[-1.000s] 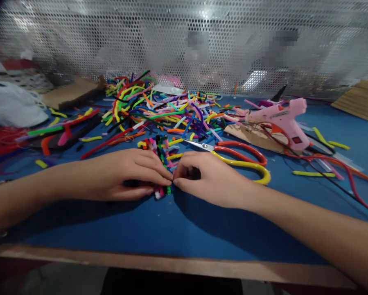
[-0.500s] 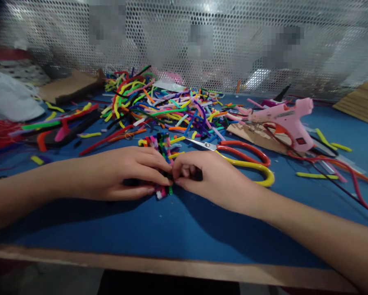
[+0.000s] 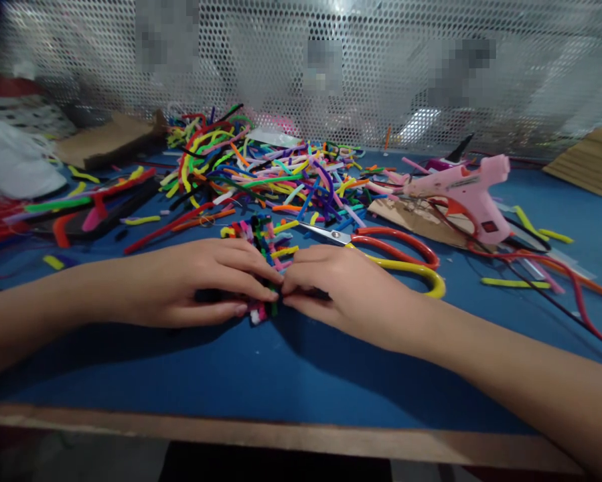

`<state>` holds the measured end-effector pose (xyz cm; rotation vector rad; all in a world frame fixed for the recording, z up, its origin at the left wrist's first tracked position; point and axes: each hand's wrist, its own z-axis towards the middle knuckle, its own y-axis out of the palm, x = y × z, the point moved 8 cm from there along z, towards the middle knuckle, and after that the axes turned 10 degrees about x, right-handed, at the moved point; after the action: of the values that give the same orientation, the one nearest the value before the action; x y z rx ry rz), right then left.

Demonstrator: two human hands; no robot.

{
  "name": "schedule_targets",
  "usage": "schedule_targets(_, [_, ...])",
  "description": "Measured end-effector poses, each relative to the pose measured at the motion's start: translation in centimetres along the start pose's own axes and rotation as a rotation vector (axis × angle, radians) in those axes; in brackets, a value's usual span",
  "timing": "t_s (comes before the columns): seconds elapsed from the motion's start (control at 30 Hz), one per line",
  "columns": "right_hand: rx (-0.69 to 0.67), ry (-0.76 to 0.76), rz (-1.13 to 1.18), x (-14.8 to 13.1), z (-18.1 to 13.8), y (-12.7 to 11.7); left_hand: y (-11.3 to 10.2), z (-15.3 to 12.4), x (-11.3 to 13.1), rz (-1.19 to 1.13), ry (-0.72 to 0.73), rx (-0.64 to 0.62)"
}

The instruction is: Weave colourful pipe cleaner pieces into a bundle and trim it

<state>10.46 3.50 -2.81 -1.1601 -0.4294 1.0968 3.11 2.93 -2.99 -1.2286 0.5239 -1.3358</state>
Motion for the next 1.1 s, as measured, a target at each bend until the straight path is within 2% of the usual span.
schedule_targets(0.1, [0.011, 0.032, 0.002, 0.2, -0.1, -0.3, 0.0, 0.0, -0.1, -0.019, -0.03, -0.014])
schedule_targets(0.3, [0.013, -0.033, 0.059, -0.4, 0.0, -0.2, -0.1, 0.1, -0.2, -0.028, -0.028, 0.001])
schedule_targets(0.5, [0.056, -0.027, 0.012, -0.6, -0.1, 0.0, 0.0, 0.0, -0.2, -0.024, -0.031, -0.001])
schedule_targets(0.9, [0.026, 0.131, 0.086, 0.1, 0.4, -0.1, 0.0, -0.1, -0.3, -0.049, -0.035, 0.013])
schedule_targets(1.1, [-0.001, 0.296, 0.094, 1.4, 0.3, 0.1, 0.0, -0.1, -0.2, -0.036, -0.011, 0.014])
